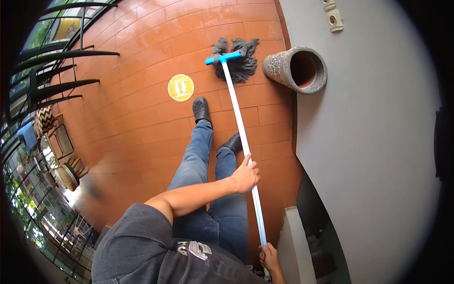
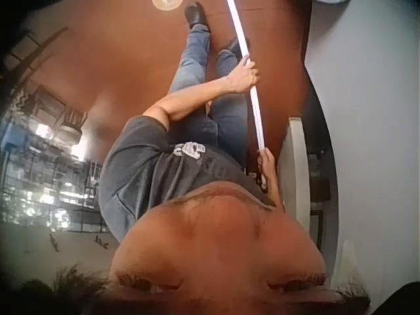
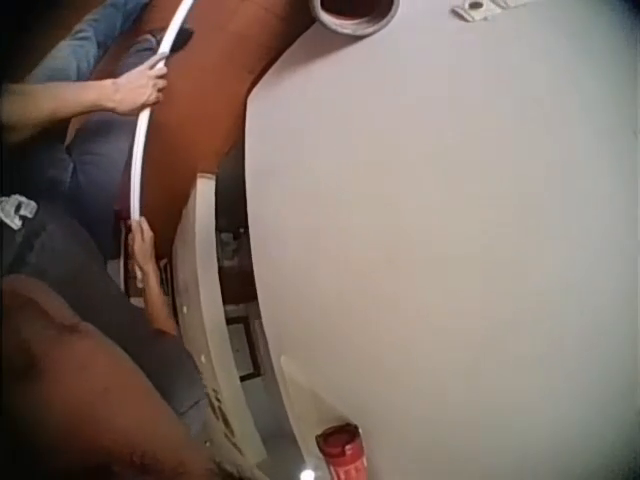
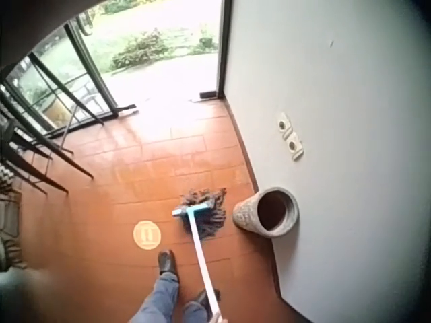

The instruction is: The person is mopping the tiled floor in a cafe seating area using a manual mop.

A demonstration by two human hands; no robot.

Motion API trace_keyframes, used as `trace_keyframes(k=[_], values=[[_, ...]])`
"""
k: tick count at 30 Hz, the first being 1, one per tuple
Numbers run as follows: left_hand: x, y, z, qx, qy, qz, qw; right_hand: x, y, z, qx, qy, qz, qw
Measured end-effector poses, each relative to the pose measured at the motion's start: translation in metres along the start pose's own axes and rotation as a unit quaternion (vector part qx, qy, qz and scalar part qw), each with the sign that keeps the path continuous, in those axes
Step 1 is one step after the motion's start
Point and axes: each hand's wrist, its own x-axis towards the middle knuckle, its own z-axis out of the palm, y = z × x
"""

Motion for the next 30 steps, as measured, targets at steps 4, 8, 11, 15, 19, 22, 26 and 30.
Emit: trace_keyframes(k=[4, 8, 11, 15, 19, 22, 26, 30], values=[[-0.022, -0.034, 0.003, 0.050, 0.041, -0.076, 0.995, 0.024, -0.031, 0.010, -0.057, -0.050, -0.051, 0.996], [-0.016, -0.160, 0.004, 0.174, 0.020, -0.205, 0.963, 0.112, -0.124, 0.080, -0.096, -0.094, -0.135, 0.982], [-0.009, -0.209, -0.015, 0.154, -0.028, -0.225, 0.962, 0.141, -0.141, 0.115, -0.110, -0.076, -0.119, 0.984], [-0.016, -0.185, 0.012, 0.190, -0.018, -0.208, 0.959, 0.114, -0.127, 0.099, -0.138, -0.091, -0.105, 0.981], [-0.022, -0.077, 0.054, 0.071, 0.026, -0.174, 0.982, 0.057, -0.080, 0.024, -0.168, -0.093, -0.014, 0.981], [-0.044, -0.011, 0.087, -0.028, 0.044, -0.180, 0.982, 0.015, -0.056, -0.013, -0.227, -0.079, 0.035, 0.970], [-0.065, -0.002, 0.091, -0.115, 0.078, -0.233, 0.962, 0.012, -0.077, -0.009, -0.256, -0.084, 0.058, 0.961], [-0.086, -0.083, 0.077, -0.009, 0.096, -0.288, 0.953, 0.060, -0.116, 0.048, -0.278, -0.137, -0.043, 0.950]])
